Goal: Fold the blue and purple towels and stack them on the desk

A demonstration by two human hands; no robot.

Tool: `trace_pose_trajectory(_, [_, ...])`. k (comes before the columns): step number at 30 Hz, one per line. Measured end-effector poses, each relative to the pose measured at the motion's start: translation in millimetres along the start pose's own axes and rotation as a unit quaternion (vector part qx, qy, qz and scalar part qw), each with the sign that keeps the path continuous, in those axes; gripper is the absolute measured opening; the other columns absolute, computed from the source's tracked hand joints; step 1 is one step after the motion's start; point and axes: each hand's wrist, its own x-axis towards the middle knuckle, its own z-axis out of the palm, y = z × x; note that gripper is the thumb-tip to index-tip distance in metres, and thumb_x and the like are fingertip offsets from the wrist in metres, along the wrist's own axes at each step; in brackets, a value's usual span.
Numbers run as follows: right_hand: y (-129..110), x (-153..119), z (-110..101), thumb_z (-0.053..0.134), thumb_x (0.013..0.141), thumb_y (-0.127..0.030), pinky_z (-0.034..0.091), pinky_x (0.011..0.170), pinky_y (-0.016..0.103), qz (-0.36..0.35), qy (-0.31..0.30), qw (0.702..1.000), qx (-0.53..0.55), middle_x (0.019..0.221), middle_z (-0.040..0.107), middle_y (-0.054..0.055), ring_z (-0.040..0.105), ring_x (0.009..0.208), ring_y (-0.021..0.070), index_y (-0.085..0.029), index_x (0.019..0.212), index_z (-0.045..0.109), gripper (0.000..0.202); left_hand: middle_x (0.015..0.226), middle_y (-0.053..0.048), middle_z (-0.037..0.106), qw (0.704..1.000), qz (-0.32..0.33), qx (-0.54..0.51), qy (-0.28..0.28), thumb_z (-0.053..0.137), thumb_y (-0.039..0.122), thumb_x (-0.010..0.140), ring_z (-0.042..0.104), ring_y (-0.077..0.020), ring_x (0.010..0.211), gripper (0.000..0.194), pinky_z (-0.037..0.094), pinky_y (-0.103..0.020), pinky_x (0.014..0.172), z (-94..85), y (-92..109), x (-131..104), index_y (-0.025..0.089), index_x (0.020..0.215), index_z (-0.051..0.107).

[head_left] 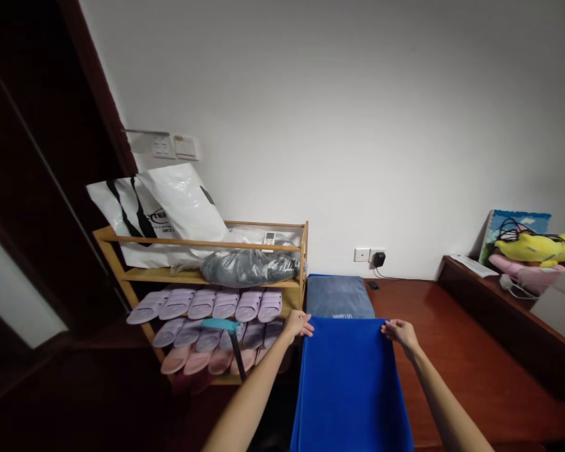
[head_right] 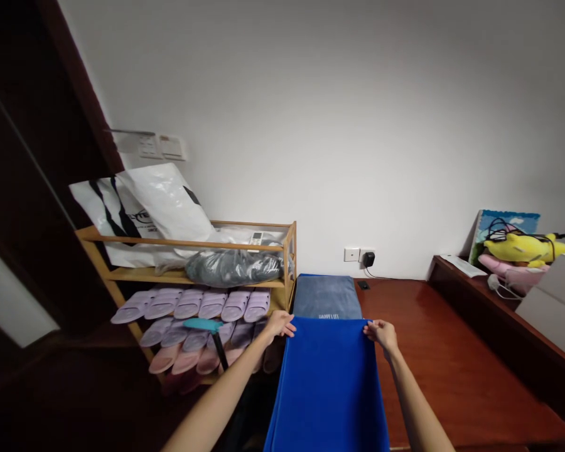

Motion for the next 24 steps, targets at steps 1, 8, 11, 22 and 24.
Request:
trace_pose_trajectory(1, [8.3,9.1,3.7,0.068,0.055,-0.054,0.055,0.061,0.030,0.001,0.006,1.000,-0.006,0.072,0.071,0.012,0.069,0.071,0.0225,-0.019,0.062,0.050,0.039,0.076,0.001,0.062,1.000,-0.013,0.005,0.007,0.050,0.040,0.091,0.057,-0.0085,0.058,0.028,0.048,-0.023,0.053,4.9,-3.4,9.3,0.013,0.094,0.058])
trace_pose_trajectory(8, [45.8,61.3,15.3,0.050,0.067,-0.057,0.054,0.080,0.034,-0.029,0.004,0.994,-0.110,0.100,0.069,0.017,0.066,0.095,0.0252,-0.014,0.094,0.056,0.052,0.101,-0.005,0.062,0.994,-0.023,0.083,0.060,0.051,0.039,0.091,0.062,-0.0150,0.081,0.032,0.054,-0.034,0.071,19.6,-14.7,61.7,0.015,0.112,0.055])
trace_pose_trajectory(11, [59.8,64.5,30.9,0.047,0.071,-0.057,0.045,0.096,0.035,-0.066,-0.025,0.981,-0.179,0.125,0.058,0.016,0.053,0.118,0.0238,-0.013,0.124,0.047,0.069,0.118,-0.013,0.059,0.984,0.027,0.145,0.101,0.044,0.032,0.093,0.059,-0.0216,0.104,0.039,0.048,-0.039,0.087,36.7,-19.3,63.2,0.015,0.128,0.045])
trace_pose_trajectory(22, [110.2,44.3,53.8,0.028,0.082,-0.062,0.012,0.111,0.055,-0.089,-0.037,0.855,-0.510,0.154,0.016,0.008,0.011,0.141,0.0242,-0.027,0.145,0.022,0.072,0.153,-0.004,0.014,0.867,0.206,0.449,0.064,0.031,0.043,0.089,0.011,-0.0228,0.141,0.060,0.014,-0.052,0.113,78.8,-82.9,52.2,0.024,0.145,0.022])
trace_pose_trajectory(24, [107.8,36.0,56.1,0.027,0.083,-0.061,0.012,0.110,0.057,-0.089,-0.006,0.841,-0.534,0.154,0.015,0.008,0.009,0.141,0.0252,-0.025,0.145,0.020,0.072,0.153,-0.005,0.013,0.865,0.194,0.460,0.056,0.035,0.040,0.088,0.010,-0.0240,0.141,0.061,0.014,-0.055,0.112,76.2,-74.4,49.4,0.023,0.145,0.021])
